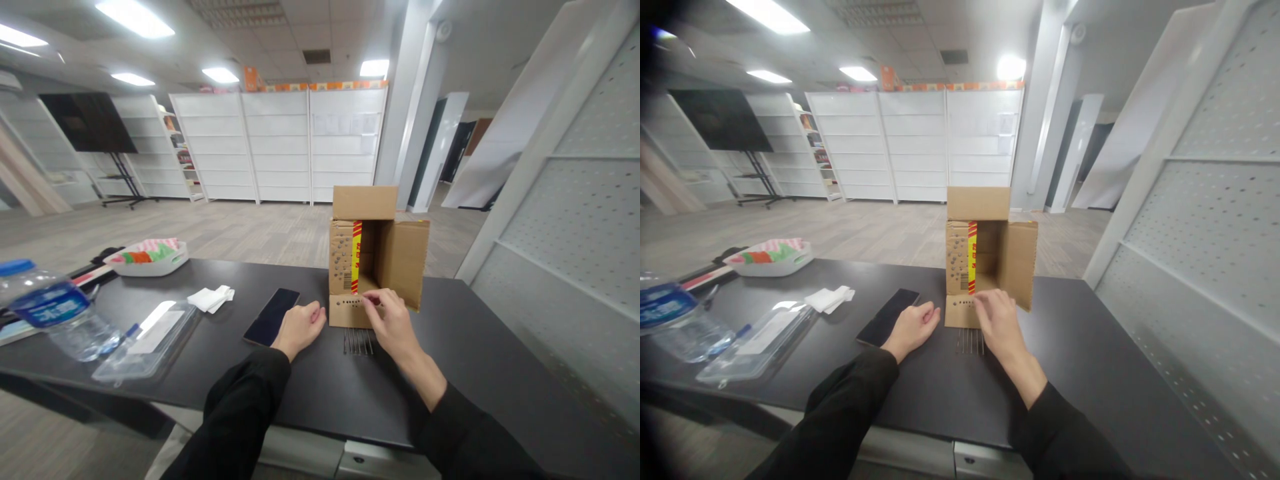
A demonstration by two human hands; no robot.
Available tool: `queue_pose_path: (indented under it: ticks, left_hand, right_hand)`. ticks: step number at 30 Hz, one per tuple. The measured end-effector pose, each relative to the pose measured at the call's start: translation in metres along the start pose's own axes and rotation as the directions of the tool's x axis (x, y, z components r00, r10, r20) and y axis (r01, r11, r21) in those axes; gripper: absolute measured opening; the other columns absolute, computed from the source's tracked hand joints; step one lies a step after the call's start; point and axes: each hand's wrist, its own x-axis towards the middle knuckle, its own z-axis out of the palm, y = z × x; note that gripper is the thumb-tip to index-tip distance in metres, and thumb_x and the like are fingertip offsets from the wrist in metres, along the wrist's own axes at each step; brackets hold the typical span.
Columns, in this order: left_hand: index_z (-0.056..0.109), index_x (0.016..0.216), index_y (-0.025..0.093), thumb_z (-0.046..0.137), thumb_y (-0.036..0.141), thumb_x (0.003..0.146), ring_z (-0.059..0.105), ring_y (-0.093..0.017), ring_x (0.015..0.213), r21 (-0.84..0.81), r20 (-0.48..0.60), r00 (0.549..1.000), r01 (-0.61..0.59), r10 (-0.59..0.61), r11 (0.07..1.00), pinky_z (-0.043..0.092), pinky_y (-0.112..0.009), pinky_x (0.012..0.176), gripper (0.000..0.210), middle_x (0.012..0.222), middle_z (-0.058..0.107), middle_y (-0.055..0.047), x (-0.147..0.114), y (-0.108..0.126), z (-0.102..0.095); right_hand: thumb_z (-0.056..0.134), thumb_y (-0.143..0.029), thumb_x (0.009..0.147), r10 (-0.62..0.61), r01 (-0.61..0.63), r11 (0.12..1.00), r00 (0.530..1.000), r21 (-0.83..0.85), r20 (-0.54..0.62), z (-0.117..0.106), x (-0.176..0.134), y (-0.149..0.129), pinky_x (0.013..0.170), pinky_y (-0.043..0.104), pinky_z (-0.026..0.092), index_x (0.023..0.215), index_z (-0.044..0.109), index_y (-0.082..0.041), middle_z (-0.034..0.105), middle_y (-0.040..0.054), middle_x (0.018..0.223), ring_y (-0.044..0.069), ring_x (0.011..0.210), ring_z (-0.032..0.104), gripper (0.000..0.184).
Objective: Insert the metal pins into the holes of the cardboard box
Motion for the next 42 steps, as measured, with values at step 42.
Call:
queue_pose_path:
  ticks: [42]
  left_hand:
    - [0.037,0.057,0.02,0.04,0.037,0.087,0.04,-0.011,0.047,-0.008,-0.021,1.0,-0.011,0.01,1.0,0.02,-0.024,0.053,0.034,0.049,0.041,0.003,0.001,0.0,0.001]
  right_hand:
    - [0.045,-0.014,0.087,0.008,-0.061,0.99,0.929,0.129,0.371,-0.03,-0.069,0.01,0.075,0.035,0.046,0.084,0.06,-0.019,0.061,0.0059,0.085,0.02,0.081,0.057,0.016]
